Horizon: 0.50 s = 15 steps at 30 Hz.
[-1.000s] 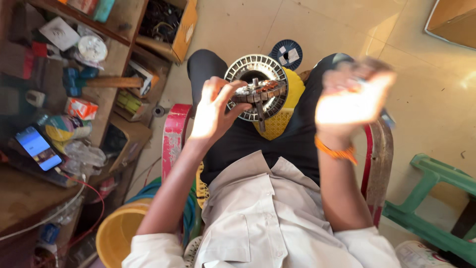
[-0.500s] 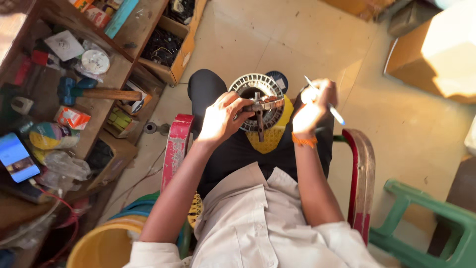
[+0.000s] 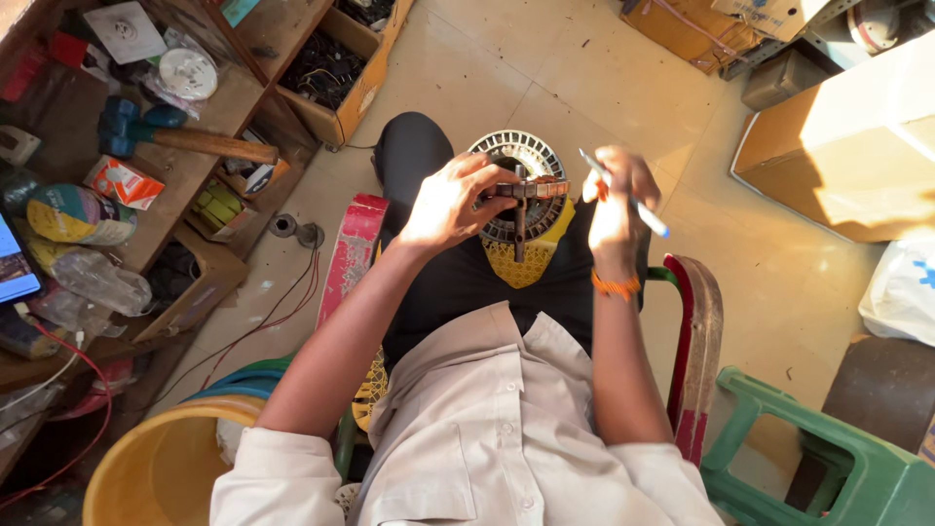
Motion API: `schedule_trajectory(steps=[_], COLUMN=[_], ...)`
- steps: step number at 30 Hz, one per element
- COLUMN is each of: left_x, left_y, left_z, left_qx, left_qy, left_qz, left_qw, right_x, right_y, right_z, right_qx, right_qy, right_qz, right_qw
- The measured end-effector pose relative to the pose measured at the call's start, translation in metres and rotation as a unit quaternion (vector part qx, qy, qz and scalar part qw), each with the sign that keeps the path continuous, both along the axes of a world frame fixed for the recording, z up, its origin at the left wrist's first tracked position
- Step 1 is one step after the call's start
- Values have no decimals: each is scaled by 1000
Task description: The person sits on a chair and repeatedly taps a small metal component on an electrical stator with a pen. The person holds the stator on their lap and uses the pen to tap the component multiple times.
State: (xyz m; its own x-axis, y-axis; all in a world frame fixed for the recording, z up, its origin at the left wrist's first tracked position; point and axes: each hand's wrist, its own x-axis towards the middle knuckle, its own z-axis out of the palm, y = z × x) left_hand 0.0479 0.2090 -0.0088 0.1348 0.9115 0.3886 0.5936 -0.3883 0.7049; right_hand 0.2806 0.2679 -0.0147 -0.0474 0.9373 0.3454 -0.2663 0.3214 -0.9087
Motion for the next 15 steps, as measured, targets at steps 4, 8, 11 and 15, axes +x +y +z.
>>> schedule_trajectory(steps=[4,8,11,15], left_x=[4,16,20,19], left_y=[0,-3,-4,-2], left_z=[-7,-11,-12,-13], left_qx=[34,13,23,33], left_qy=[-24,-31,-47,-29], left_qz=[7,62,98,101], left_qw=[999,998,994,994], right_x=[13,2,-12,-14], right_y=[-28,-28,-21,-12], right_z=[10,33,43,50], right_qx=[115,173,250,265], right_qy=[-160,-334,-380,-415], right_qz=[70,72,61,63], right_qw=[978,924,889,868])
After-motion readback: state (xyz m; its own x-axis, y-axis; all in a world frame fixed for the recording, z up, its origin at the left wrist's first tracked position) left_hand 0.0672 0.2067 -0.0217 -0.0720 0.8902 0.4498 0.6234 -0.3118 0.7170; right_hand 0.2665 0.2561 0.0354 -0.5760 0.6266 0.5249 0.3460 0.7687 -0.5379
